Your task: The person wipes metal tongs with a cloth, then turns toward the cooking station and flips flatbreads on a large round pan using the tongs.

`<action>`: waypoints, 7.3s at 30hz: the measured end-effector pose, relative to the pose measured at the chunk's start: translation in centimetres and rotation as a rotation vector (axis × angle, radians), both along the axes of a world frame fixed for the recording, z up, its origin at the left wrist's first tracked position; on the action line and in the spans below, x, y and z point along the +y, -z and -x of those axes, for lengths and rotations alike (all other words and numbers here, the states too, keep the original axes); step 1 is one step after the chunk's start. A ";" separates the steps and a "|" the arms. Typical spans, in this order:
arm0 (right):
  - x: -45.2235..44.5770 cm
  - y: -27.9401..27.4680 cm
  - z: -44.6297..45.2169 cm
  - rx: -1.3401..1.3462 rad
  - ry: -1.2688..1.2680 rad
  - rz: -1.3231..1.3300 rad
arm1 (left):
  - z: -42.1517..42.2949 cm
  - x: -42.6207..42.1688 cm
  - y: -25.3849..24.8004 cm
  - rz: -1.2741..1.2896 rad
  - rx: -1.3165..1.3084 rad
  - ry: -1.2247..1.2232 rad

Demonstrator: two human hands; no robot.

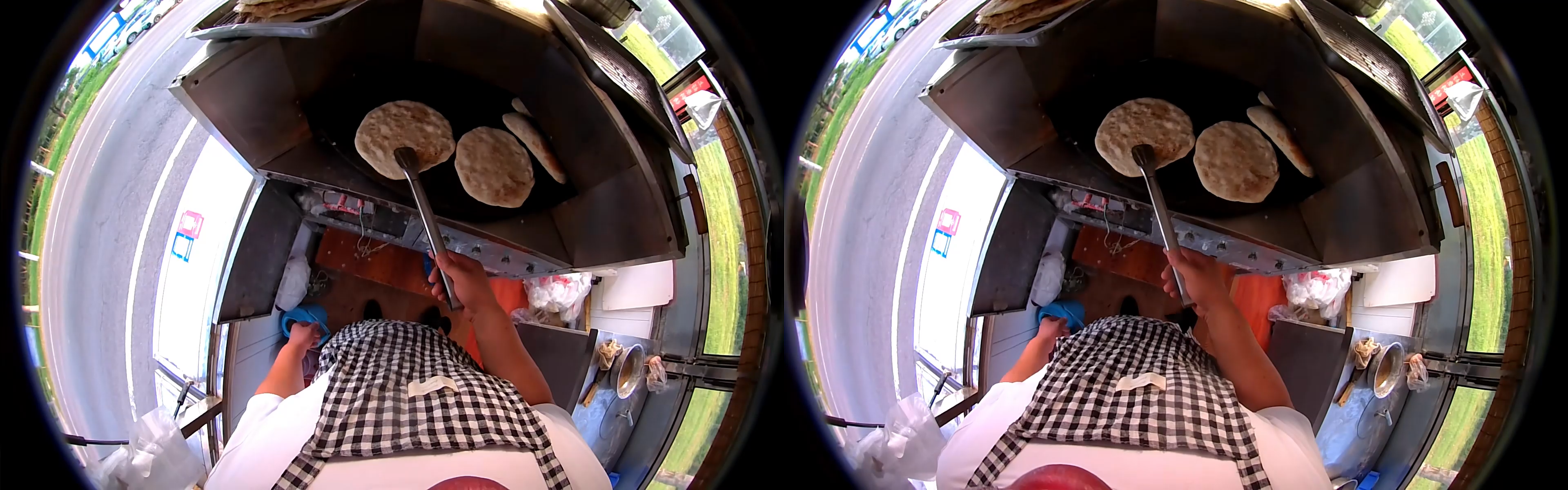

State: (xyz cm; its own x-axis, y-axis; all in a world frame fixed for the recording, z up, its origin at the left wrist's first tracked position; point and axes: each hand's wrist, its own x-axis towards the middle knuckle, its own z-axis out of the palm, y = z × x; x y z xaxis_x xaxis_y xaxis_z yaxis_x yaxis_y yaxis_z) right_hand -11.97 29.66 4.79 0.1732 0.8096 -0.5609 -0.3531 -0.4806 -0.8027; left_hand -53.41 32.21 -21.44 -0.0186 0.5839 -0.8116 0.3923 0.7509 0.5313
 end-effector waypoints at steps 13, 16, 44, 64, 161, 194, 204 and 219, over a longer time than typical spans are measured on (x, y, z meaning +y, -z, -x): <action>-5.7 -1.5 -1.0 -0.032 0.014 0.050 | -0.5 -1.3 0.3 0.044 -0.011 0.029; -7.2 -2.2 -1.8 -0.029 0.029 0.060 | -1.0 -1.6 -0.6 0.038 0.058 0.055; -9.9 -3.5 -8.0 0.049 -0.011 -0.064 | -6.9 -3.6 -0.8 0.052 -0.006 0.014; -10.0 -3.8 -11.9 0.001 -0.080 -0.096 | -10.9 -8.4 -2.1 0.032 0.096 -0.083; 5.7 -0.6 -3.8 -0.030 -0.271 0.018 | -3.3 -3.9 -0.4 -0.043 -0.080 -0.347; 0.0 -0.2 -5.1 -0.025 0.122 -0.023 | -2.7 -2.3 -1.7 0.059 -0.020 -0.122; -1.3 0.3 -4.7 -0.048 0.189 0.007 | -2.6 -3.1 -2.7 0.031 0.042 -0.034; -6.3 -2.4 -3.0 -0.104 0.251 0.004 | -3.4 -2.6 -2.8 0.071 0.077 0.001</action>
